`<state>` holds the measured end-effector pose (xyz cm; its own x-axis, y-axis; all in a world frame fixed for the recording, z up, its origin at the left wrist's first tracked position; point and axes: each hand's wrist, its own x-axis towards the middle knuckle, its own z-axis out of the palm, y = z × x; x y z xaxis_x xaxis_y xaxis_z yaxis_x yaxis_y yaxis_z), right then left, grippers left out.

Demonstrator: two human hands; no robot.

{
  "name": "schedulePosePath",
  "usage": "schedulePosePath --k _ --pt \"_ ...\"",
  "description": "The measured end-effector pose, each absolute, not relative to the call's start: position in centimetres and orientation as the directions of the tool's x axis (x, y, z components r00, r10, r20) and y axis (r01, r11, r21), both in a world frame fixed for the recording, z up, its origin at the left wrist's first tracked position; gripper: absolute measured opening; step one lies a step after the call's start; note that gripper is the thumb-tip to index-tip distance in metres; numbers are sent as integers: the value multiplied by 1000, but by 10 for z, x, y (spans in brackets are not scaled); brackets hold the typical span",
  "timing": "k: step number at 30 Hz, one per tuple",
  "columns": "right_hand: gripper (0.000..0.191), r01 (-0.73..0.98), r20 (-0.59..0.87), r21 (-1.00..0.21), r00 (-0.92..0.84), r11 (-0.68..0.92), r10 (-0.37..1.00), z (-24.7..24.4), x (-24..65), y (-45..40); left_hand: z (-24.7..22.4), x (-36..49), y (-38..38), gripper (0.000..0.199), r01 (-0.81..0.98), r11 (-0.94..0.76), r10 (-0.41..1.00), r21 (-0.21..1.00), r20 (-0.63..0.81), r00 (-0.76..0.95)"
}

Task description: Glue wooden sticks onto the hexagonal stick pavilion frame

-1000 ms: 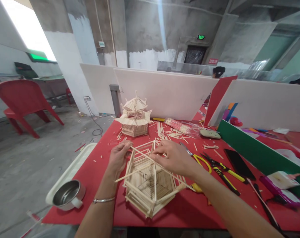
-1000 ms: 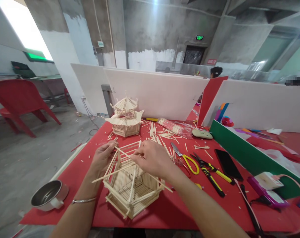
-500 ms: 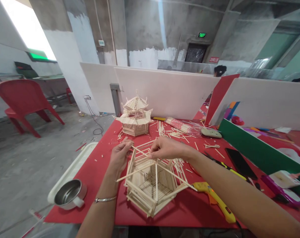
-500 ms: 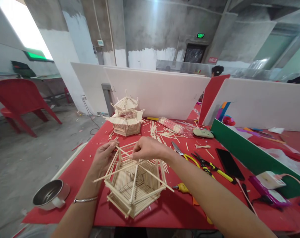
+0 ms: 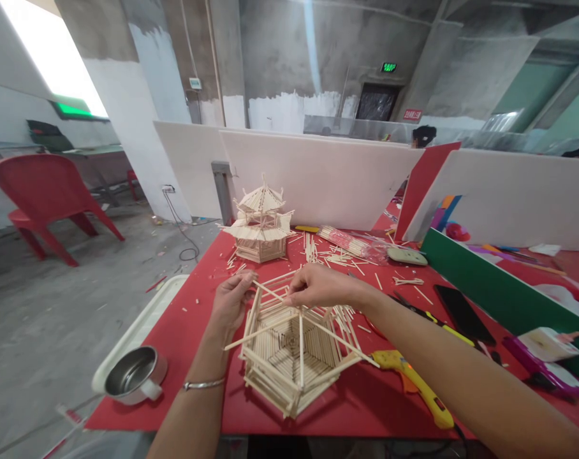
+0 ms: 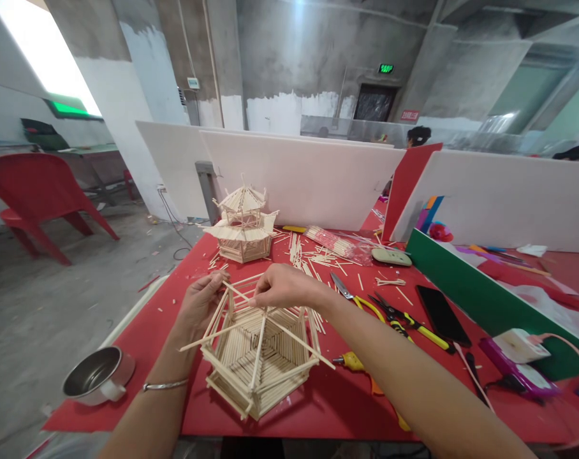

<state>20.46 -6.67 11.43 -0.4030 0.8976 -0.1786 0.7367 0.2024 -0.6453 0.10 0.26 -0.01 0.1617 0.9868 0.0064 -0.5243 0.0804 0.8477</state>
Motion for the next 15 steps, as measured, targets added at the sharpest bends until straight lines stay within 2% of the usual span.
schedulePosePath --k 3,6,8,10,13,15 --pt "36 738 -68 -629 -365 244 928 119 213 -68 2 0 1 32 -513 95 985 853 -8 170" --pt "46 827 94 -531 -157 183 983 120 259 -74 4 0 1 34 -513 81 986 854 7 168" --pt "50 928 183 -353 192 -118 964 111 311 -86 5 0 1 36 -524 77 984 848 20 176" --pt "49 831 165 -136 556 -540 815 93 367 -105 5 0 2 40 -541 85 982 837 22 188" --pt "50 662 116 -68 748 -747 653 54 434 -142 4 1 4 48 -573 95 982 814 19 189" --pt "51 637 114 -82 770 -767 627 30 458 -165 4 1 4 51 -589 97 983 802 16 184"
